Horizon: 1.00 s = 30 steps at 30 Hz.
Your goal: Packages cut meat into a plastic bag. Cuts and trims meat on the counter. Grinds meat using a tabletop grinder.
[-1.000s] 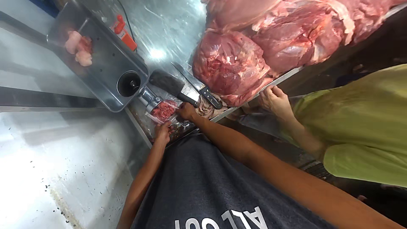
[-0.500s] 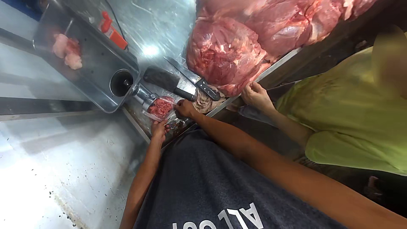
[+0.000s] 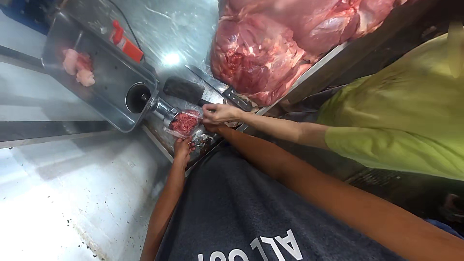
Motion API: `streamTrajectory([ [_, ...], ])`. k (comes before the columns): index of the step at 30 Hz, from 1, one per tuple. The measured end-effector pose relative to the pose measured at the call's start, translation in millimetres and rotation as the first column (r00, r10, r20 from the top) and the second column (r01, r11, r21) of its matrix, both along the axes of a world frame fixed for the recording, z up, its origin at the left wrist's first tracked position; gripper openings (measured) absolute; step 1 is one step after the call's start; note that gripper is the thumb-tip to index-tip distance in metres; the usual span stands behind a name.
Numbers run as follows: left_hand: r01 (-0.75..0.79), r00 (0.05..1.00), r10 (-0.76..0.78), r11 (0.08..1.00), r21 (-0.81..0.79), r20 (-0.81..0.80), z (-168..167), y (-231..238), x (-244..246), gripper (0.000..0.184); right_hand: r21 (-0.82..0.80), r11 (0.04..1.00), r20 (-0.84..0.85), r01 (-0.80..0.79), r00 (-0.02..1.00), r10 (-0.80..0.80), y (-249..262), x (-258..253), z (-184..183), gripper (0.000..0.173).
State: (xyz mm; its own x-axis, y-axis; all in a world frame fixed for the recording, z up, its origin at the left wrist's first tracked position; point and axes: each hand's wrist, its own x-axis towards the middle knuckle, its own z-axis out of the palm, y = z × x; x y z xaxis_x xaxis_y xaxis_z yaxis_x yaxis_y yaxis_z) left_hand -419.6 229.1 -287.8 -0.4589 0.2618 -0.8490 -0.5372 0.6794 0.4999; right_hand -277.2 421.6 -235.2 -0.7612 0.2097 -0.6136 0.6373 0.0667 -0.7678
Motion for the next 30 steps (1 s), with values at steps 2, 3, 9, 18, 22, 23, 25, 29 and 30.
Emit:
streamTrajectory([
  [2, -0.004, 1.000, 0.004, 1.000, 0.015, 0.009, -1, -1, -1, 0.023, -0.085, 0.996, -0.343, 0.039, 0.937, -0.066, -13, -10, -39, 0.043],
  [3, -0.004, 1.000, 0.004, 1.000, 0.020, 0.010, -1, -2, -1, 0.023, -0.045, 0.999, -0.386, 0.023, 0.922, -0.039, -24, -22, -49, 0.045],
  [9, 0.006, 1.000, -0.007, 1.000, 0.029, 0.022, 0, -2, -3, 0.024, -0.101, 0.934, -0.445, -0.344, 0.855, 0.266, -29, -74, -66, 0.030],
  [18, 0.005, 1.000, -0.006, 1.000, 0.026, 0.029, -2, -2, -5, 0.023, -0.473, 0.871, -0.264, -0.132, 0.964, 0.002, -41, -85, -56, 0.043],
  [22, 0.006, 1.000, -0.007, 1.000, 0.026, 0.027, -1, -2, -5, 0.022, -0.466, 0.879, -0.169, -0.097, 0.985, 0.018, -50, -85, -49, 0.052],
  [23, 0.003, 1.000, -0.004, 1.000, 0.028, 0.028, -1, -2, -5, 0.023, -0.454, 0.887, -0.163, -0.089, 0.987, 0.016, -51, -85, -51, 0.049],
  [25, -0.005, 1.000, 0.004, 0.999, 0.034, 0.031, -1, -2, -5, 0.022, -0.411, 0.908, -0.136, -0.080, 0.990, 0.025, -53, -87, -50, 0.043],
  [29, -0.002, 1.000, 0.001, 0.999, 0.038, 0.026, -1, -2, -4, 0.019, -0.296, 0.945, -0.434, -0.143, 0.901, 0.001, -58, -84, -160, 0.045],
  [30, -0.001, 1.000, 0.000, 0.999, 0.036, 0.024, -2, -2, -4, 0.019, -0.299, 0.952, -0.323, -0.070, 0.946, -0.031, -61, -86, -194, 0.043],
])
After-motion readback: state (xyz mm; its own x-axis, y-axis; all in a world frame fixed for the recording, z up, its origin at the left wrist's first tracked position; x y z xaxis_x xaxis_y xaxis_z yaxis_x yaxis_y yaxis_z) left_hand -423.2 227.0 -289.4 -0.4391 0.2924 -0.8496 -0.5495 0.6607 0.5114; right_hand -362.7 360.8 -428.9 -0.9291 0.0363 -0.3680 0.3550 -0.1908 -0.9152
